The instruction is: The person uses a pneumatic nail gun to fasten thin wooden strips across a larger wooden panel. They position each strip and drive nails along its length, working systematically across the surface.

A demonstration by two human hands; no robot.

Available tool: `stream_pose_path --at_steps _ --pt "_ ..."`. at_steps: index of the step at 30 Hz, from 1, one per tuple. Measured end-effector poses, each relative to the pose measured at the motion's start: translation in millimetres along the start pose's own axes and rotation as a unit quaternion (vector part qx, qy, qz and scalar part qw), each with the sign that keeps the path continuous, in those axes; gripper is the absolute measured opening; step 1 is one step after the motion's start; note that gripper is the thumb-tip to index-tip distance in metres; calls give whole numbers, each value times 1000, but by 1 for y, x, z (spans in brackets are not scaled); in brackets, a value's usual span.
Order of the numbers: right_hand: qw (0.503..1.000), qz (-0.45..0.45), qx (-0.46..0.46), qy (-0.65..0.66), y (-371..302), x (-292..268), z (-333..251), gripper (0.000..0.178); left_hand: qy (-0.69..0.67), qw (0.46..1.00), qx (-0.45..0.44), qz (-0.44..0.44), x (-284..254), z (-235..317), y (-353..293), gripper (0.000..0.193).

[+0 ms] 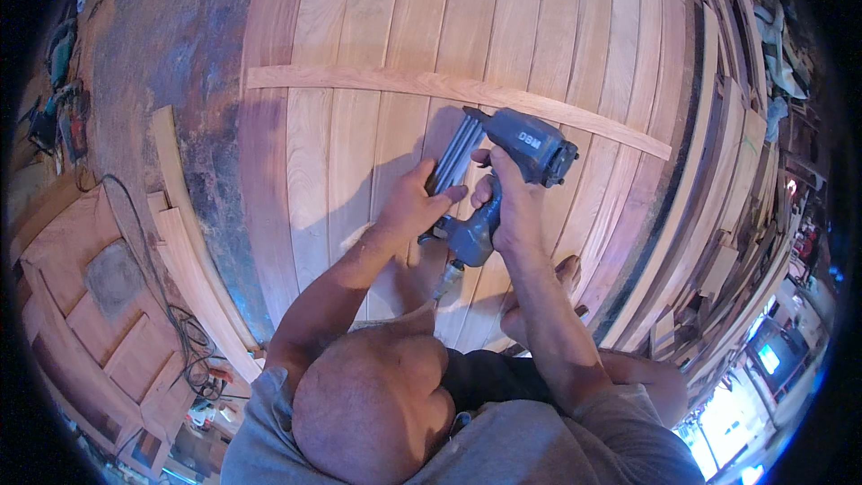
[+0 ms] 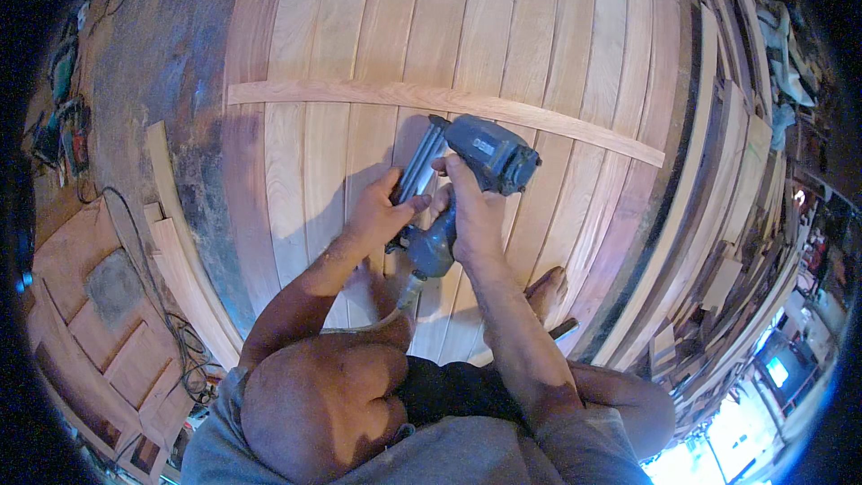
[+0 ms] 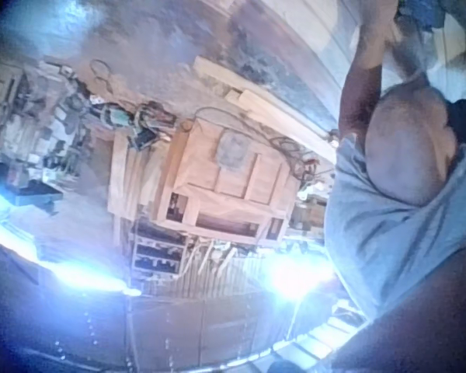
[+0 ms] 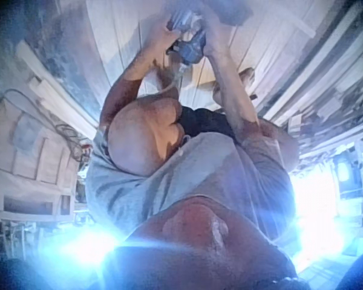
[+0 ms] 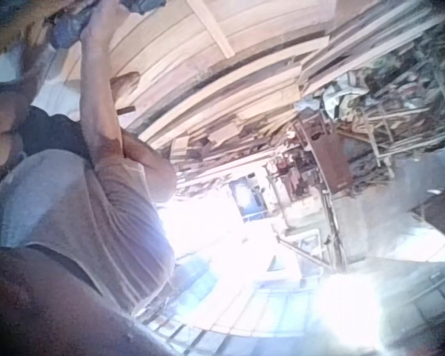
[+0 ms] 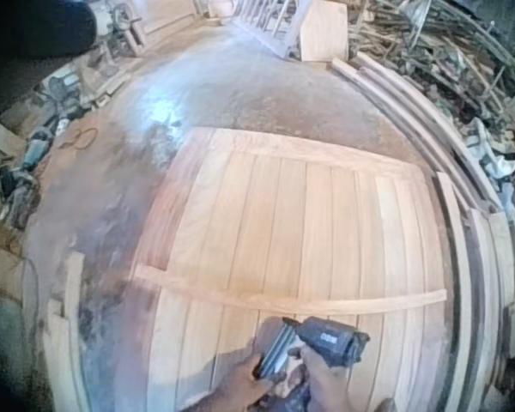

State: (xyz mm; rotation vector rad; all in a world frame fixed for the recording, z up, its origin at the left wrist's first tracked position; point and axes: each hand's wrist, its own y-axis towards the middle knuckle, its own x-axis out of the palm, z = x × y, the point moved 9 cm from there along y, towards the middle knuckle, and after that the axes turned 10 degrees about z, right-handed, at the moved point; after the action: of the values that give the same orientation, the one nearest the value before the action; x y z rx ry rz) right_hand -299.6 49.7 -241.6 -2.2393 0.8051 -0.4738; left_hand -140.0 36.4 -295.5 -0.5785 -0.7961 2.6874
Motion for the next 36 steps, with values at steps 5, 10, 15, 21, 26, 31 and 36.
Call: stream_pose_path --at_steps 5,10,15,21,26,31,36 --pt "999 -33 31 -1 4 36 18 28 -30 998 21 42 -26 -22 5 47" --pt "998 -44 34 -6 7 40 29 27 -45 998 26 43 -29 -40 7 48" --pt "999 -37 23 -27 8 39 29 26 -7 999 -4 34 -29 -38 5 46" --pt "999 -37 29 -27 -1 49 22 27 -3 999 -2 51 -40 -28 1 44" --pt "996 -90 23 3 -12 86 32 27 -60 994 21 88 -71 -44 0 47" --pt "996 -78 8 -35 -7 102 43 31 -34 994 44 98 -86 -61 5 47" --pt "996 -72 29 -43 -4 102 48 28 -45 993 40 98 -86 -67 8 50"
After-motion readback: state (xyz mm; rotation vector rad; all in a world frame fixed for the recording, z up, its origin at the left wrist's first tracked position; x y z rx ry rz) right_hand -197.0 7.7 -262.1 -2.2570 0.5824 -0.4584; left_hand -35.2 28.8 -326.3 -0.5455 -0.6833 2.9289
